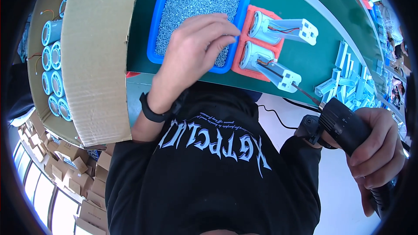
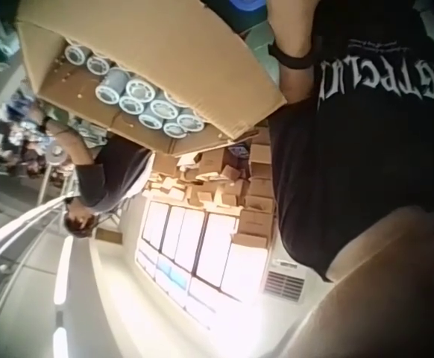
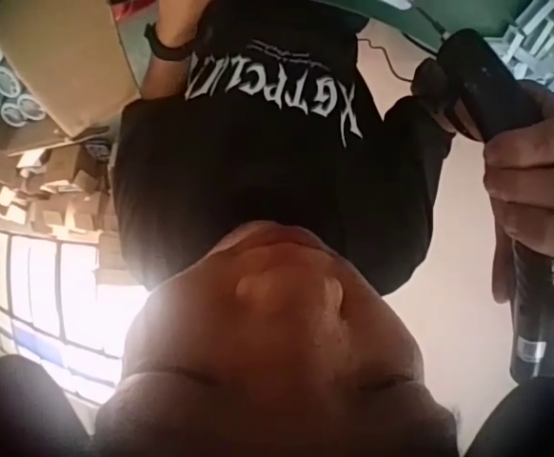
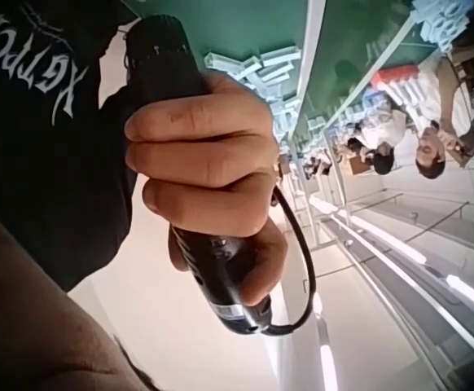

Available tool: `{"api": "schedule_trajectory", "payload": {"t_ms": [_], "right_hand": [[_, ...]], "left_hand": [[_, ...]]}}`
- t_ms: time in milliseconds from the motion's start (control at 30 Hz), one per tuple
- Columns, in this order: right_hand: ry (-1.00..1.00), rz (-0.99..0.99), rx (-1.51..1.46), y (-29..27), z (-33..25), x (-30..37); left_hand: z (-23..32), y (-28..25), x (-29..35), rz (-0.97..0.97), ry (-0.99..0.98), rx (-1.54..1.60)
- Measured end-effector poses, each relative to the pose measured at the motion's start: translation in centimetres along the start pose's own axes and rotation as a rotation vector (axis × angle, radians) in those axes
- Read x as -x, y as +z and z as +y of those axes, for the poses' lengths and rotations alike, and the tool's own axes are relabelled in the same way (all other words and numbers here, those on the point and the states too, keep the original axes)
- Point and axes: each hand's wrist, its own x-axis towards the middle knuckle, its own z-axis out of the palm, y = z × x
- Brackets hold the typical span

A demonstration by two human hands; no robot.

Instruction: Assembling plastic housings for electronic components by placing parts in a jig and fastening them with an electric screwdriver.

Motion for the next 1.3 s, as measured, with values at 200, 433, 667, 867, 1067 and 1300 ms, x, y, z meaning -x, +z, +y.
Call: {"api": "schedule_trajectory", "payload": {"t_ms": [200,433,667,867,1067,1300], "right_hand": [[0.114,-0.174,-0.049,-0.7,0.3,-0.5],[0.011,-0.289,-0.121,-1.0,2.4,-0.7],[0.012,-0.250,-0.088,-0.3,2.4,-0.2],[0.119,-0.197,-0.082,0.8,2.9,-1.8],[-0.098,-0.180,-0.134,0.1,4.7,-0.9],[-0.052,-0.096,-0.241,-0.3,3.7,-0.7]], "left_hand": [[-0.7,-0.8,1.5,-0.233,-0.107,-0.197],[-1.2,-0.4,1.4,-0.333,-0.111,-0.234],[-1.7,-0.2,1.4,-0.138,-0.219,0.040],[0.4,2.3,0.9,-0.096,-0.082,0.291],[0.9,4.9,1.5,-0.160,-0.247,0.541],[0.3,5.0,1.3,-0.195,-0.255,0.521]]}}
